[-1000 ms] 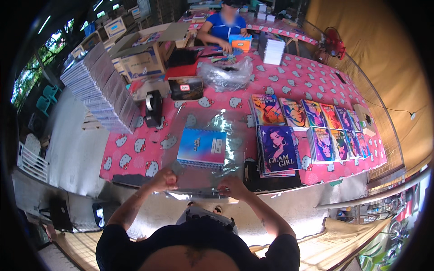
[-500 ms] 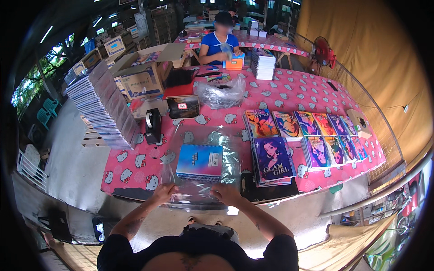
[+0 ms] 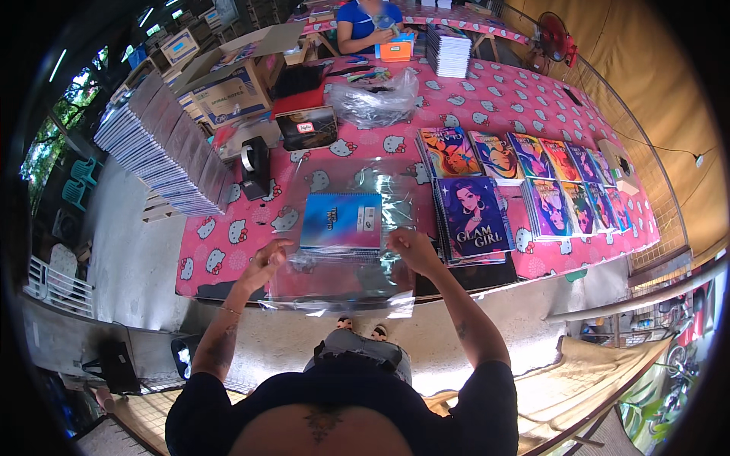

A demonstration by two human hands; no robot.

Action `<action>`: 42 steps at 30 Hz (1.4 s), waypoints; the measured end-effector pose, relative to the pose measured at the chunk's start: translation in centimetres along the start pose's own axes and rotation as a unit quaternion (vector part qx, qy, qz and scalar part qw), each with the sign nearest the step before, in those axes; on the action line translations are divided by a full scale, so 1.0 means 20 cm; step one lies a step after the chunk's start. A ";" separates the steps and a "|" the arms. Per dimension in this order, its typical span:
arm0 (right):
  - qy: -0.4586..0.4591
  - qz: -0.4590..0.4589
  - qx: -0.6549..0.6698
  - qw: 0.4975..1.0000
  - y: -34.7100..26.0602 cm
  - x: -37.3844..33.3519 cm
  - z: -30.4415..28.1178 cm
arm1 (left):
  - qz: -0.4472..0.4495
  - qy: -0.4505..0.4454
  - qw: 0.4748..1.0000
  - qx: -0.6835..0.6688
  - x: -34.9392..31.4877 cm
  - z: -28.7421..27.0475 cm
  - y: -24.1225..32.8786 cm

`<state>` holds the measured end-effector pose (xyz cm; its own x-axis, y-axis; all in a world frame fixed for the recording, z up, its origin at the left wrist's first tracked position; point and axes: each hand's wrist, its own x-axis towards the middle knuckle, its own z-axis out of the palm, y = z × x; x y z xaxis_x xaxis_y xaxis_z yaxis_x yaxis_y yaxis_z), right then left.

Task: The person takes a spiral notebook from a stack, slides it into a clear plastic sleeve, folds the sleeve flap, applies a piece of tape from a dispenser to seal it, and places the packaged notebook onto a growing stack.

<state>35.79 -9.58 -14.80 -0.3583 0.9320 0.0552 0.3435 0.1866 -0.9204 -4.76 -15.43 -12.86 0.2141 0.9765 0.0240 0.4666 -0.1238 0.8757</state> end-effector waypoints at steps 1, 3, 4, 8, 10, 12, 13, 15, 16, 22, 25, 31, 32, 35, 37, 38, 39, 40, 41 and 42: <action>0.034 0.022 0.051 0.998 0.03 0.04 -0.01 | 0.060 -0.012 0.997 0.048 0.03 -0.01 0.04; 0.064 0.095 0.110 0.987 0.09 0.12 -0.02 | 0.179 -0.032 0.973 0.144 0.08 -0.04 0.12; 0.075 0.129 0.141 0.979 0.10 0.15 0.00 | 0.124 -0.029 0.986 0.107 0.11 -0.08 0.07; 0.047 0.205 0.191 0.959 0.11 0.24 0.03 | -0.019 0.039 0.998 -0.054 0.33 -0.14 -0.28; 0.049 0.246 0.196 0.948 0.16 0.26 0.01 | -0.096 0.065 0.990 -0.075 0.43 -0.15 -0.19; 0.057 0.280 0.244 0.927 0.19 0.25 -0.01 | -0.076 -0.008 0.970 -0.233 0.48 -0.12 -0.19; 0.061 0.297 0.267 0.915 0.20 0.25 -0.01 | -0.066 -0.043 0.948 -0.310 0.50 -0.11 -0.19; 0.057 0.320 0.278 0.904 0.20 0.24 -0.01 | -0.083 -0.115 0.972 -0.188 0.50 -0.17 -0.24; 0.056 0.311 0.287 0.904 0.21 0.22 0.00 | -0.112 -0.130 0.972 -0.157 0.51 -0.20 -0.31; -0.044 0.230 0.287 0.929 0.19 0.20 0.03 | -0.232 -0.139 0.922 -0.277 0.59 -0.05 -0.36; -0.047 0.245 0.305 0.919 0.24 0.21 0.05 | -0.257 -0.143 0.902 -0.315 0.64 -0.03 -0.37; -0.025 0.229 0.288 0.930 0.23 0.20 0.07 | -0.257 -0.107 0.894 -0.350 0.60 -0.02 -0.37; -0.028 0.217 0.284 0.933 0.22 0.19 0.07 | -0.257 -0.109 0.893 -0.352 0.61 -0.03 -0.37; -0.006 0.215 0.288 0.933 0.24 0.18 0.07 | -0.257 -0.129 0.889 -0.356 0.62 -0.04 -0.39; 0.179 0.238 -0.030 0.954 0.06 0.21 0.07 | -0.264 -0.123 0.891 -0.348 0.59 -0.12 -0.37; 0.267 0.238 -0.190 0.914 -0.06 0.22 0.08 | -0.267 -0.123 0.892 -0.343 0.58 -0.14 -0.37; 0.276 0.159 -0.274 0.908 -0.14 0.20 0.17 | -0.272 -0.130 0.887 -0.348 0.57 -0.16 -0.38; 0.281 0.078 -0.355 0.888 -0.20 0.17 0.30 | -0.278 -0.137 0.882 -0.355 0.56 -0.17 -0.41; 0.186 0.010 -0.381 0.905 -0.28 0.12 0.42 | -0.285 -0.147 0.875 -0.362 0.57 -0.18 -0.42; 0.090 -0.054 -0.402 0.910 -0.32 0.09 0.55 | -0.287 -0.128 0.895 -0.316 0.59 -0.18 -0.41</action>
<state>23.43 -12.57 -13.00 -0.3044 0.9167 0.2588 0.8640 0.3801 -0.3301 -9.15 -2.27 -18.04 0.3222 0.7643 -0.5586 0.0016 0.5896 0.8077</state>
